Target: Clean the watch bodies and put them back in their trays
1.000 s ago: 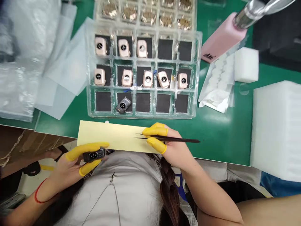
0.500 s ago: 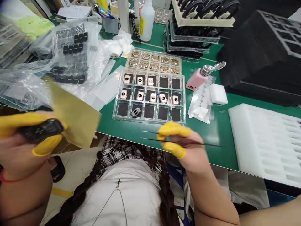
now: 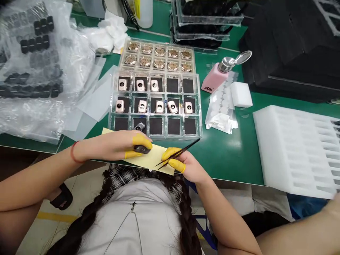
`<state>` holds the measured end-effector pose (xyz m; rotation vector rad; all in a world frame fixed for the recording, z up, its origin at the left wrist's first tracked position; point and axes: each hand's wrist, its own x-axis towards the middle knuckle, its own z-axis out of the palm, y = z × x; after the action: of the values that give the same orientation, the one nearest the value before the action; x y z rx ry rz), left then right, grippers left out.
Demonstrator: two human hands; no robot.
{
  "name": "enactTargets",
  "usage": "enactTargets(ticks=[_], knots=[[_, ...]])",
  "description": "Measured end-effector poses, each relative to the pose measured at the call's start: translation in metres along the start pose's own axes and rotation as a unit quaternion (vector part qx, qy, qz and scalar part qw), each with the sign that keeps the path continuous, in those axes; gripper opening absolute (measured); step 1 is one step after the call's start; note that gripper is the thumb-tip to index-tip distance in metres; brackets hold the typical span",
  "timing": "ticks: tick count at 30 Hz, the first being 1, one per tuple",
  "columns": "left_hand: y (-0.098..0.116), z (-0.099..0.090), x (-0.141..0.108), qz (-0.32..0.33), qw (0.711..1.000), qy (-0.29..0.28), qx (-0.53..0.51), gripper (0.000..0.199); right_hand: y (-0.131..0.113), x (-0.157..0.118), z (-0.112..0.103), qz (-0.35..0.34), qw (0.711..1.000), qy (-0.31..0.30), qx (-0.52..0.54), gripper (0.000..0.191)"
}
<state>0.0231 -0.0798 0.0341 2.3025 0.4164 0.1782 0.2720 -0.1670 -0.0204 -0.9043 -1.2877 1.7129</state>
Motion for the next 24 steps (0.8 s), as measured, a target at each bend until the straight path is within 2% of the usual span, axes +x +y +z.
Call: enactTargets(ticks=[2, 3, 4, 6, 8, 11, 13, 15, 19, 24], knots=[[-0.002, 0.010, -0.018, -0.023, 0.993, 0.118, 0.008, 0.021, 0.000, 0.001, -0.005, 0.004, 1.000, -0.008, -0.004, 0.016], [-0.002, 0.018, -0.026, -0.027, 0.988, 0.152, -0.001, 0.020, -0.002, 0.002, -0.006, 0.006, 1.000, -0.019, -0.011, 0.015], [-0.001, 0.028, -0.032, -0.029, 0.985, 0.169, -0.008, 0.019, -0.005, 0.003, -0.007, 0.007, 0.999, -0.030, -0.020, 0.014], [0.002, 0.050, -0.039, -0.044, 0.985, 0.166, -0.004, 0.018, -0.011, 0.006, -0.006, 0.006, 0.999, -0.034, -0.038, 0.014], [0.007, 0.069, -0.042, -0.073, 0.982, 0.173, 0.018, 0.017, -0.015, 0.009, -0.003, 0.014, 0.998, 0.012, -0.057, 0.012], [0.013, 0.086, -0.043, -0.104, 0.969, 0.221, 0.040, 0.021, -0.017, 0.010, 0.008, 0.056, 0.987, 0.131, -0.078, 0.010], [0.015, 0.088, -0.043, -0.106, 0.964, 0.238, 0.046, 0.021, -0.017, 0.012, 0.016, 0.091, 0.976, 0.175, -0.092, 0.009], [0.014, 0.086, -0.043, -0.107, 0.964, 0.237, 0.044, 0.020, -0.017, 0.015, 0.021, 0.118, 0.969, 0.186, -0.108, 0.008], [0.011, 0.082, -0.042, -0.111, 0.967, 0.227, 0.034, 0.019, -0.018, 0.021, 0.024, 0.159, 0.961, 0.184, -0.129, 0.011], [0.012, 0.082, -0.042, -0.113, 0.968, 0.224, 0.026, 0.021, -0.020, 0.024, 0.020, 0.152, 0.963, 0.162, -0.153, 0.010]])
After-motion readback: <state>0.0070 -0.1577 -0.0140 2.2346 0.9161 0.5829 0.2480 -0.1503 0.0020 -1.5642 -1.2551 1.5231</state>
